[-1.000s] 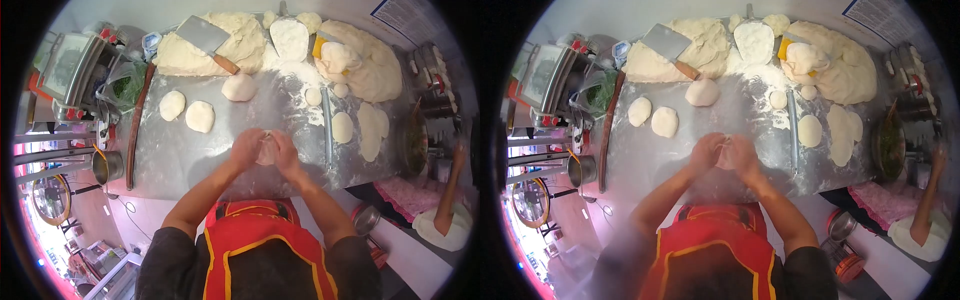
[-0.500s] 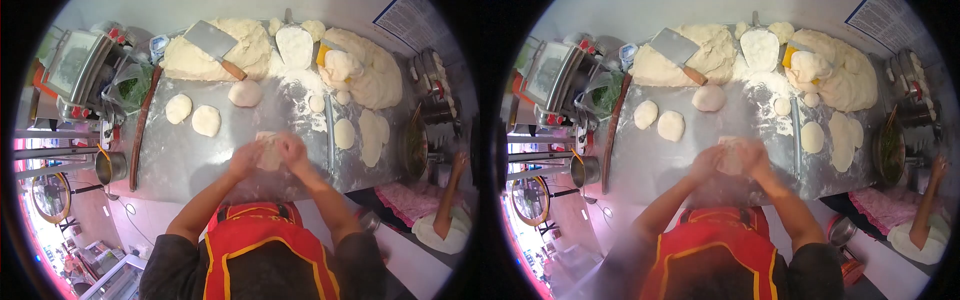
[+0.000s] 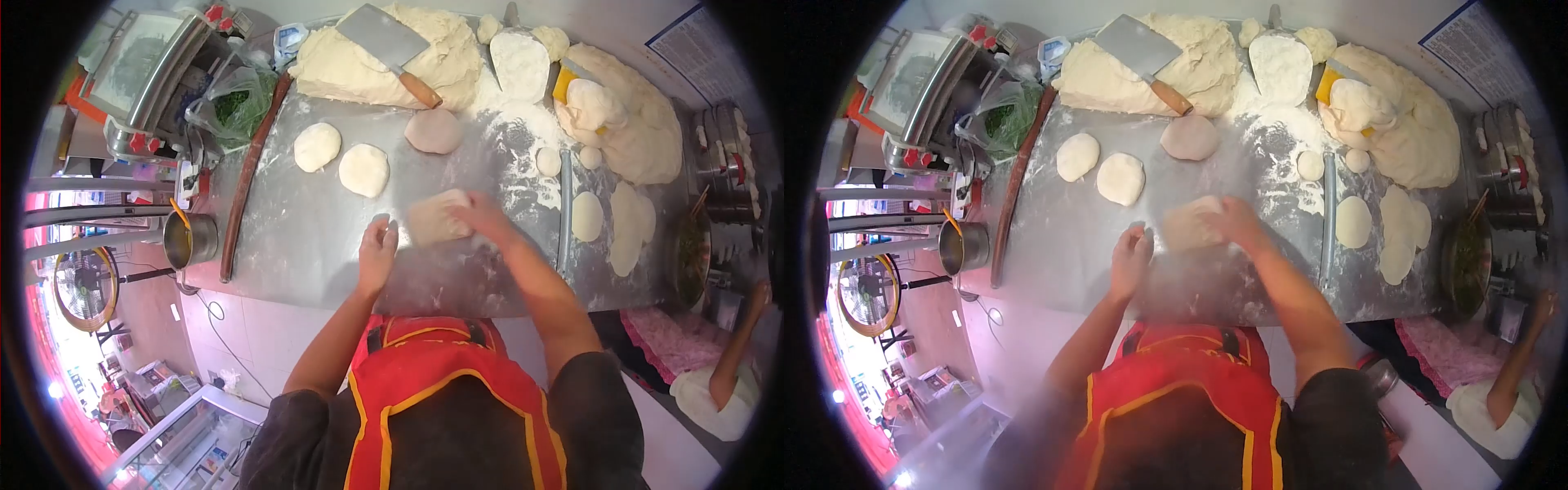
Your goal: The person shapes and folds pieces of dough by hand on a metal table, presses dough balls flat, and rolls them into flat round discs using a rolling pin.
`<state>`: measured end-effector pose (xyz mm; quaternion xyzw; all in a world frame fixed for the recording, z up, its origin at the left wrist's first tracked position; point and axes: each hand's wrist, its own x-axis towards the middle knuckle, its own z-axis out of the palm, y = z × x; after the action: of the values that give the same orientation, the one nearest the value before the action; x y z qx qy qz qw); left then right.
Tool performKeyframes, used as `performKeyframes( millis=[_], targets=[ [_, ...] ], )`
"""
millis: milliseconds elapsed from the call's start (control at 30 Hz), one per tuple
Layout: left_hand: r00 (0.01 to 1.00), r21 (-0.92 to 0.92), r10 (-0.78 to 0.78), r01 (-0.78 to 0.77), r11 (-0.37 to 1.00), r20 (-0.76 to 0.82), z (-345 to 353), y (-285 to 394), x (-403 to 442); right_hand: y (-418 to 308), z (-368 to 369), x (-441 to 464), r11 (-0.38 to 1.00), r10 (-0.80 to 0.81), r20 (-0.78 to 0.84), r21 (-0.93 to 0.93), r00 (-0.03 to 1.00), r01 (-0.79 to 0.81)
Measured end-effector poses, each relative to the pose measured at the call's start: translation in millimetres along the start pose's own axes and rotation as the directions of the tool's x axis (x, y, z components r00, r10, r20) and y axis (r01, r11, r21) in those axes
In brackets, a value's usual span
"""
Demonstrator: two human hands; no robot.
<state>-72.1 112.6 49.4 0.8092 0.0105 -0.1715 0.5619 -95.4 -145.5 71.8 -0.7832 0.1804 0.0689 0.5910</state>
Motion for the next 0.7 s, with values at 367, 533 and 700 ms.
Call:
performKeyframes(
  millis=[367,533,700],
  targets=[
    [0.969,0.271,-0.052,-0.015,0.962,0.24,103.4,71.1,93.3,44.2,-17.0,24.2,0.995,0.092,-0.327,0.067,0.941,-0.073],
    [0.881,0.281,0.04,-0.193,0.94,0.471,84.8,89.3,80.6,-18.1,-29.7,-2.3,0.924,-0.007,-0.098,-0.38,0.995,-0.03],
    [0.58,0.4,0.641,-0.814,0.422,0.503,64.0,45.4,4.8,31.9,10.6,-74.5,0.71,-0.514,-0.09,-0.603,0.853,0.364]
  ],
)
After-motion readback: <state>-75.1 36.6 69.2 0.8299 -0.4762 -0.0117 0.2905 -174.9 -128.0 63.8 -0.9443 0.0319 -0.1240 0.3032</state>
